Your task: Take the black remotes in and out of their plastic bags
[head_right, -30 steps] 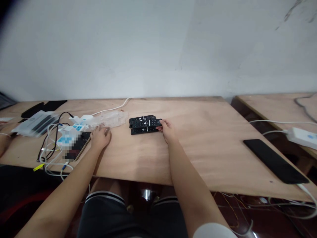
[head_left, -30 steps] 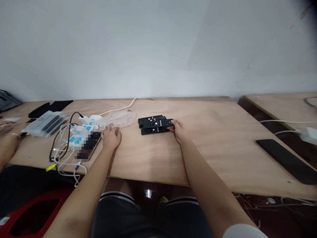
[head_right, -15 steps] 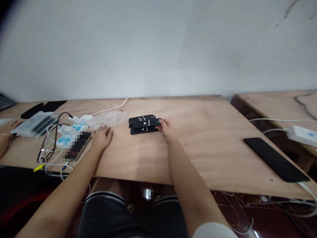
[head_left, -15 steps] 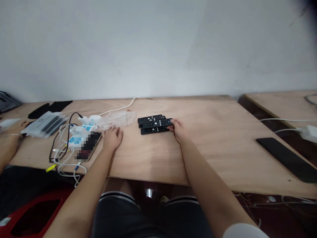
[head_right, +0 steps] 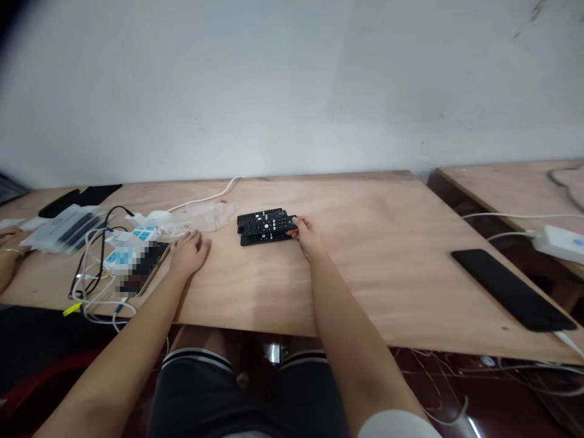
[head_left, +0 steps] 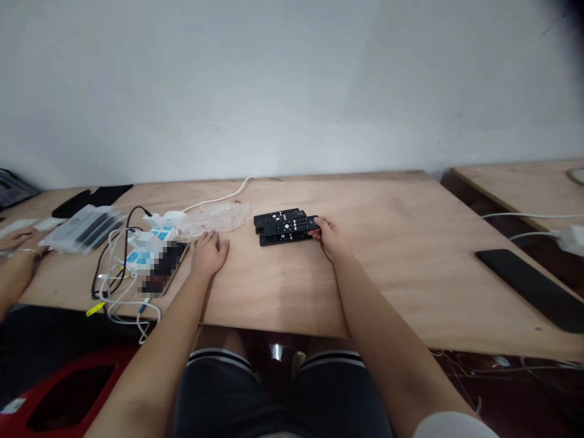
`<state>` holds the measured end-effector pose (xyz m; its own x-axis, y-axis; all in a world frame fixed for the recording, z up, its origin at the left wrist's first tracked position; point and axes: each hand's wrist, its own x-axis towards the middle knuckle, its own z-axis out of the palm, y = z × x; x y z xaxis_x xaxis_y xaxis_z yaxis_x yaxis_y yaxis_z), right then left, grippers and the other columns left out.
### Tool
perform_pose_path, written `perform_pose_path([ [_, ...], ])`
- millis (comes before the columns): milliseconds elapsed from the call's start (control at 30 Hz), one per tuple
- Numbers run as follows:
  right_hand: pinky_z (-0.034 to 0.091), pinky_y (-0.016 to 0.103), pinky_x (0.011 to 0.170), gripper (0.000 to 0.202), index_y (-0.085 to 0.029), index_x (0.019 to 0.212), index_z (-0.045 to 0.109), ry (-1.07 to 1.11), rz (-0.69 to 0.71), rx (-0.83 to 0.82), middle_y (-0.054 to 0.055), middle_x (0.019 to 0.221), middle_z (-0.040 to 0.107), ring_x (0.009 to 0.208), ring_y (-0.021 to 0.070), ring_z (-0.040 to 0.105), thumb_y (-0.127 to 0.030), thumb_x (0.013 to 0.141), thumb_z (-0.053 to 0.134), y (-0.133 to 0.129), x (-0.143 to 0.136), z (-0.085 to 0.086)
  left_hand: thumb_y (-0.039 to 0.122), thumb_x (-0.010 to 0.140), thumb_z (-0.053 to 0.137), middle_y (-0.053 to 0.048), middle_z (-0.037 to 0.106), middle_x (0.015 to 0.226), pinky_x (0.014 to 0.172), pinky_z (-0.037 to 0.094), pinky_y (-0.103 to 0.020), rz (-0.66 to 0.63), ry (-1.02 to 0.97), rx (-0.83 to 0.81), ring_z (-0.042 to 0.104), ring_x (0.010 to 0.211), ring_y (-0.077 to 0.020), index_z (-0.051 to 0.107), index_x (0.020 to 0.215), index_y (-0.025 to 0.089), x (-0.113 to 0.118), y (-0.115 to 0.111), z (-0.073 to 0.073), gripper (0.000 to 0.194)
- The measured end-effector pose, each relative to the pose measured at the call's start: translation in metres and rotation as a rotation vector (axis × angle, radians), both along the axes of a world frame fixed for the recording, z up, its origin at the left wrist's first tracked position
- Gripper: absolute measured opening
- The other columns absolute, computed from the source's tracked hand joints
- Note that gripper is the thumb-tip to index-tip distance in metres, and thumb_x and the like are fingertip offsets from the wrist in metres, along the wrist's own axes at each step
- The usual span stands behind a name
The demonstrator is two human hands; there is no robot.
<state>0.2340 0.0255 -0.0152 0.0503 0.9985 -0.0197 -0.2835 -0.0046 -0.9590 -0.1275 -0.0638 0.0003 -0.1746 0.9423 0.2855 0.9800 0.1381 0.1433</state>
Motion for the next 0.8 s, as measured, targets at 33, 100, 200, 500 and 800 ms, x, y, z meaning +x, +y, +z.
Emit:
perform_pose_path([
  [33, 0.039, 0.022, 0.045, 0.033, -0.023, 0.084, 0.064, 0.002, 0.000, -0.002, -0.001, 0.055, 0.067, 0.047, 0.0107, 0.057, -0.051, 0.076, 0.079, 0.000, 0.000, -0.001, 0.051, 0.100, 0.041, -0.018, 0.056, 0.152, 0.119, 0.026, -0.059, 0.000, -0.005, 0.014, 0.043, 0.148, -0.0367, 0.064, 0.137, 0.012, 0.000, 0.000, -0.001, 0.058],
  [100, 0.038, 0.021, 0.045, 0.033, -0.023, 0.084, 0.064, 0.013, -0.005, -0.004, -0.001, 0.054, 0.067, 0.047, 0.0106, 0.056, -0.050, 0.075, 0.079, 0.001, 0.000, -0.001, 0.050, 0.099, 0.045, -0.019, 0.058, 0.151, 0.119, 0.026, -0.060, -0.003, -0.020, 0.060, 0.044, 0.147, -0.0381, 0.066, 0.134, 0.011, -0.001, 0.000, -0.002, 0.056],
  [200, 0.037, 0.021, 0.045, 0.031, -0.022, 0.083, 0.064, 0.027, -0.013, -0.003, -0.001, 0.054, 0.067, 0.047, 0.0102, 0.055, -0.049, 0.075, 0.079, 0.001, -0.001, 0.001, 0.047, 0.097, 0.051, -0.020, 0.062, 0.145, 0.117, 0.030, -0.059, -0.023, -0.052, 0.208, 0.049, 0.142, -0.0384, 0.069, 0.127, 0.012, 0.001, -0.002, 0.000, 0.050],
  [500, 0.039, 0.022, 0.047, 0.027, -0.022, 0.074, 0.062, 0.082, -0.040, -0.003, 0.000, 0.055, 0.067, 0.047, 0.0098, 0.055, -0.046, 0.078, 0.074, -0.002, 0.002, 0.006, 0.027, 0.092, 0.058, -0.010, 0.070, 0.092, 0.089, 0.051, -0.041, -0.223, -0.249, 0.471, 0.067, 0.093, -0.0278, 0.069, 0.093, 0.019, 0.044, 0.010, 0.016, 0.014],
  [800, 0.039, 0.022, 0.045, 0.029, -0.023, 0.076, 0.061, 0.068, -0.029, -0.017, -0.001, 0.053, 0.067, 0.045, 0.0106, 0.055, -0.048, 0.076, 0.075, 0.000, 0.002, 0.007, 0.014, 0.091, 0.051, -0.011, 0.060, 0.095, 0.088, 0.055, -0.040, -0.382, -0.277, 0.476, 0.062, 0.093, -0.0265, 0.069, 0.118, 0.015, 0.090, 0.015, -0.001, 0.032],
])
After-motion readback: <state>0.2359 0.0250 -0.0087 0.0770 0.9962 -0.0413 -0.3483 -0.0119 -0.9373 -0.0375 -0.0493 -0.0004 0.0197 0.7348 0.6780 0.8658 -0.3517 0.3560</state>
